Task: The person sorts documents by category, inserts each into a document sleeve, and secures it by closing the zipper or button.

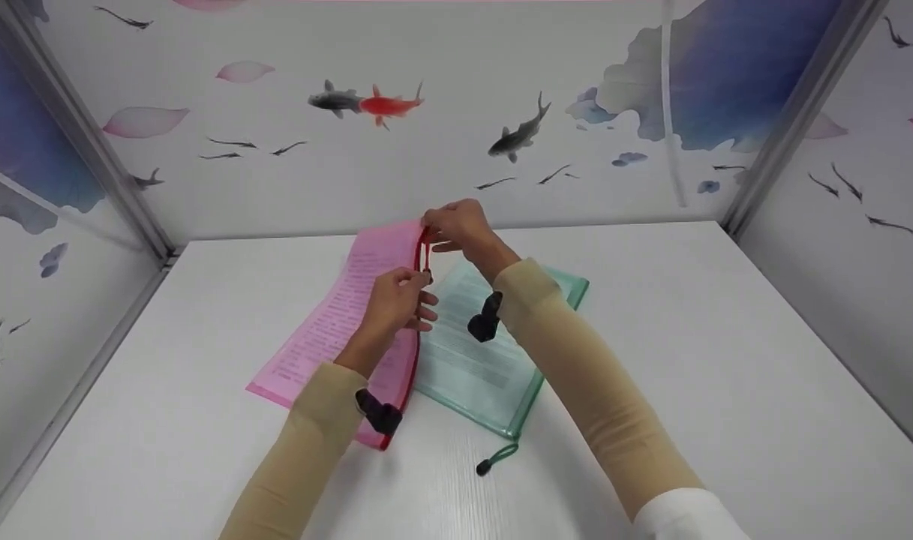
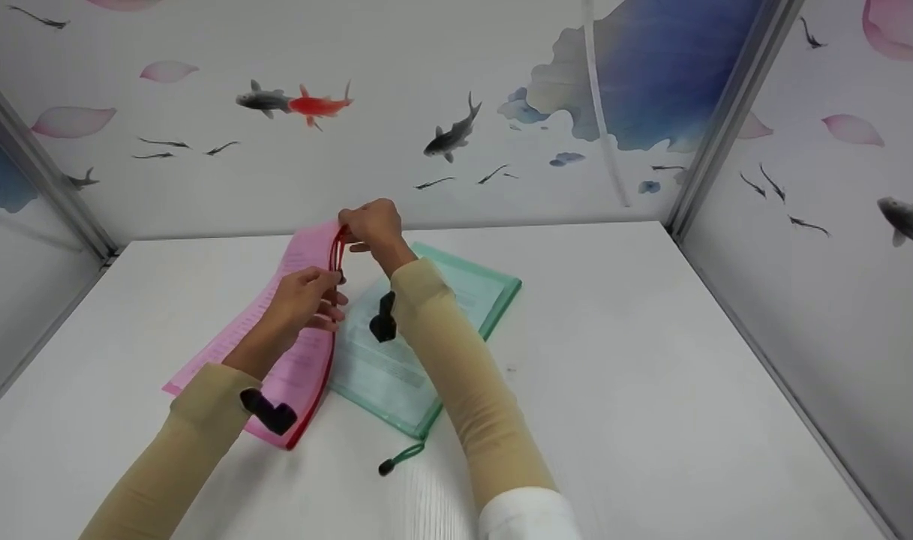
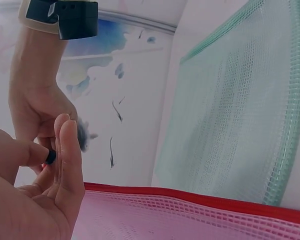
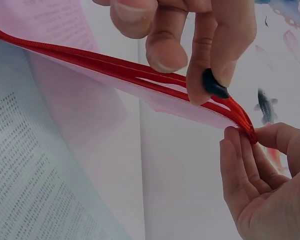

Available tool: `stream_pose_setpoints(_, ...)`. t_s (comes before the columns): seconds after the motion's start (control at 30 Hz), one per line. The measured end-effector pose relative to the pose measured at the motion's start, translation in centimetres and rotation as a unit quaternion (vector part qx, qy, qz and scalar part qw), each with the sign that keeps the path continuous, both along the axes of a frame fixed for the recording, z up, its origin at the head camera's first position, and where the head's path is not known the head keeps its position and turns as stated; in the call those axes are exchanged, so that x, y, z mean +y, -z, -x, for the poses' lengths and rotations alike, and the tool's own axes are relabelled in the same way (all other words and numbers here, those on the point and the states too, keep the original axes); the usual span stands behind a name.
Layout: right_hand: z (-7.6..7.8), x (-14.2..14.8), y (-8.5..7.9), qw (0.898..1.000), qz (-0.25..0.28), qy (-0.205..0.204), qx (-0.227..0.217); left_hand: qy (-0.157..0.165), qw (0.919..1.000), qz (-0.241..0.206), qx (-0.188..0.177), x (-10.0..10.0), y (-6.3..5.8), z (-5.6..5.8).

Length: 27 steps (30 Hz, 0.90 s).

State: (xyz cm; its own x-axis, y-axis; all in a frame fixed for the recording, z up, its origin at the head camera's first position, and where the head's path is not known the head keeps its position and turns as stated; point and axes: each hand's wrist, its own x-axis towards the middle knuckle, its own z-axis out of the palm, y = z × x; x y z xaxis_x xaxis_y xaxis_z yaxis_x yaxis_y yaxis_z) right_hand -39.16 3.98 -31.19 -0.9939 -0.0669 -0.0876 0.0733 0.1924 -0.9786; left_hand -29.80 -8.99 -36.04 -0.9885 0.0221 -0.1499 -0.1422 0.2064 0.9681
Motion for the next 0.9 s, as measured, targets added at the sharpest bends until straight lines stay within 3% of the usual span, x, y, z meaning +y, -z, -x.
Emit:
stream_pose_setpoints(0.2, 0.3, 0.5, 0.0, 0.999, 0.028, 0.023, 0.027, 0.033, 0.9993, 0.011, -0.010, 0.2, 1.0, -1.2)
stream_pose_setpoints(0.43, 0.5, 1.1, -0.2, 0.998, 0.058, 0.027, 0.018, 0.056, 0.9984, 0.008, -0.007, -0.8, 2.1, -2.7)
stream_pose_setpoints(0.6, 0.7, 1.3, 0.2, 0.996, 0.087, 0.036, 0.002, 0.083, 0.9957, 0.036, -0.016, -2.1, 3.0, -4.2)
stream_pose_setpoints(0.9, 0.8, 2.1, 0.6, 0.995, 0.080, 0.053, 0.009, 0.114, 0.9882, 0.093, -0.042, -4.4, 5.7, -7.0)
